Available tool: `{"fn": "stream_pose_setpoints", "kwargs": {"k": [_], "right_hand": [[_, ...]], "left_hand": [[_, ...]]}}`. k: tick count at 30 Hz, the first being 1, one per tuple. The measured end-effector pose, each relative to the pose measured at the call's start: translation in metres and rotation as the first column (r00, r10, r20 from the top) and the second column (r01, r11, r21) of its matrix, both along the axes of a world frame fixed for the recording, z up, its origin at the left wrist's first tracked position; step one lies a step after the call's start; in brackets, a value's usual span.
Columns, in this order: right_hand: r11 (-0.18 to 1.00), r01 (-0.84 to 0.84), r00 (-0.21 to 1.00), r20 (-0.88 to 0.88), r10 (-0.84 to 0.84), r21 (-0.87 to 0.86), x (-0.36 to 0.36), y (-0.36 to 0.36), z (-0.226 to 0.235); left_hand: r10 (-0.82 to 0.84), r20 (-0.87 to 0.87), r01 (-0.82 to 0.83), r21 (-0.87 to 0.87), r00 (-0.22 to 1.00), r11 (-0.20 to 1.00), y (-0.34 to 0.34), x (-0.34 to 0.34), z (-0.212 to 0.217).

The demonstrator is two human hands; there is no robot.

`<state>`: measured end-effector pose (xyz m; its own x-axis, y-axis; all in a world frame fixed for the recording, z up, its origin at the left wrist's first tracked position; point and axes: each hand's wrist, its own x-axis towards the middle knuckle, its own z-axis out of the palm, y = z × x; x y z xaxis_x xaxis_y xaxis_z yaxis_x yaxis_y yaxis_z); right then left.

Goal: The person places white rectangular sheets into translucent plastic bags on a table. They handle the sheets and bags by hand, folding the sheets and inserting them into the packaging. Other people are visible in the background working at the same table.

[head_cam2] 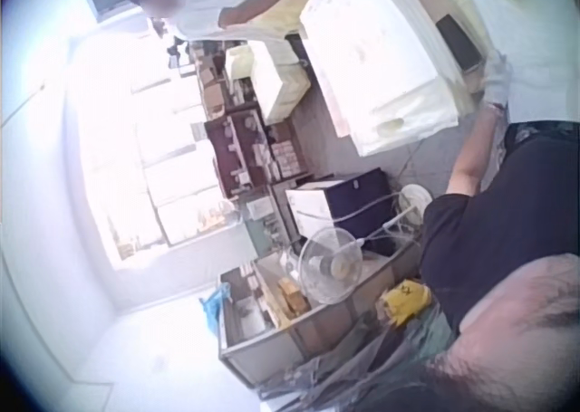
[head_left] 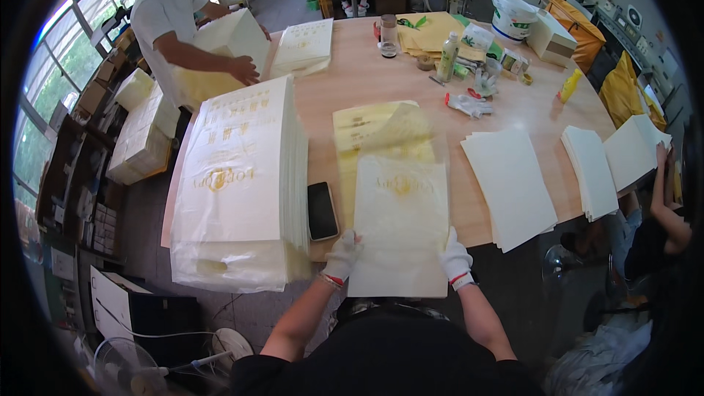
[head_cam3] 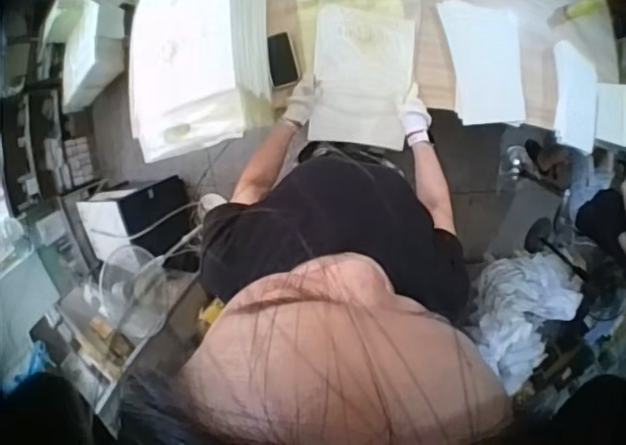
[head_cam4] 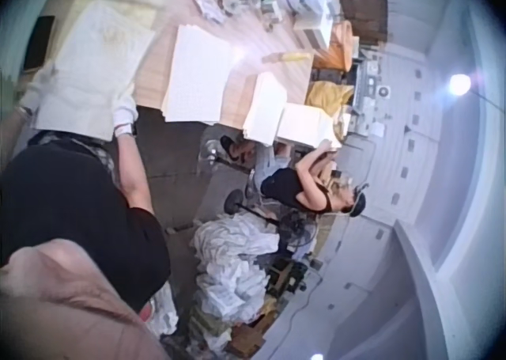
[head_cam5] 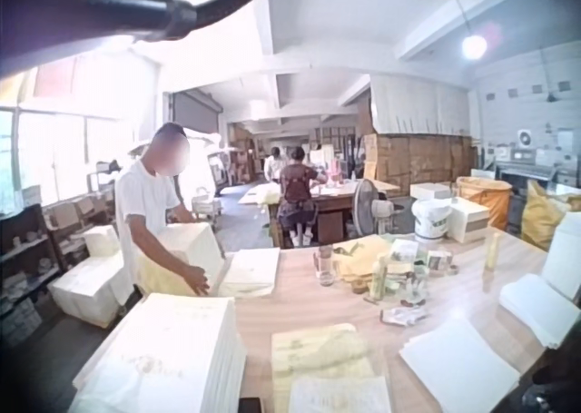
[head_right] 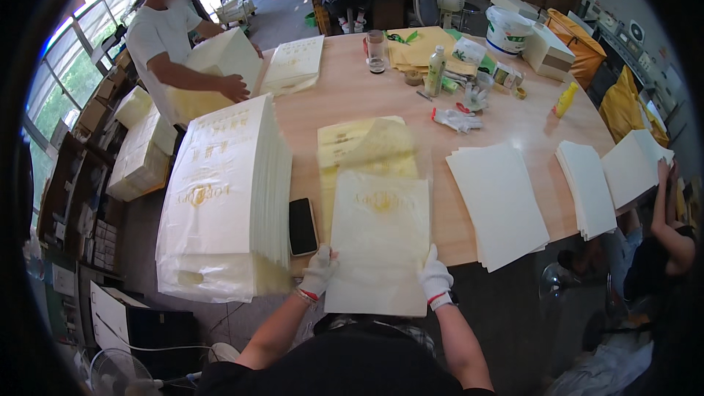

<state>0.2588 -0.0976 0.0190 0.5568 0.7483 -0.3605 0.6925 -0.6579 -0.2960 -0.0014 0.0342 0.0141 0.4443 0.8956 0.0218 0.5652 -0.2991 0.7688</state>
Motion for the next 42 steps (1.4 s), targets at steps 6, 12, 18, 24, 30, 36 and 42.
{"fn": "stream_pose_setpoints", "kwargs": {"k": [6, 12, 18, 24, 30, 36, 42], "right_hand": [[0.991, -0.086, 0.996, -0.010, 0.086, -0.106, -0.031, -0.032, 0.057], [0.965, -0.248, 0.969, 0.013, 0.248, 0.083, -0.040, -0.101, 0.045], [0.894, -0.395, 0.916, 0.165, 0.365, 0.213, -0.045, -0.123, 0.048], [0.956, -0.168, 0.920, -0.309, 0.240, 0.241, -0.017, -0.128, 0.045], [0.684, 0.712, 0.293, -0.952, -0.088, 0.156, -0.013, -0.084, 0.009], [0.700, 0.572, 0.092, -0.881, 0.464, 0.429, -0.091, 0.034, 0.105], [0.911, -0.041, -0.492, -0.802, 0.339, 0.411, -0.198, 0.106, 0.139]], "left_hand": [[0.120, 0.020, -0.112, -0.235, 0.993, 0.966, -0.023, -0.012, 0.016], [-0.133, -0.003, 0.133, 0.002, 0.991, 0.991, -0.088, -0.036, 0.054], [-0.223, 0.160, 0.218, 0.050, 0.962, 0.975, -0.090, -0.030, 0.040], [0.090, 0.320, 0.051, -0.408, 0.943, 0.912, -0.090, -0.053, 0.009], [-0.354, 0.290, 0.358, 0.040, 0.889, 0.933, -0.070, 0.007, 0.124], [-0.282, 0.651, 0.029, 0.370, 0.705, 0.929, -0.048, -0.064, 0.214], [0.377, 0.496, -0.584, 0.794, 0.782, 0.168, 0.018, -0.196, 0.186]]}}
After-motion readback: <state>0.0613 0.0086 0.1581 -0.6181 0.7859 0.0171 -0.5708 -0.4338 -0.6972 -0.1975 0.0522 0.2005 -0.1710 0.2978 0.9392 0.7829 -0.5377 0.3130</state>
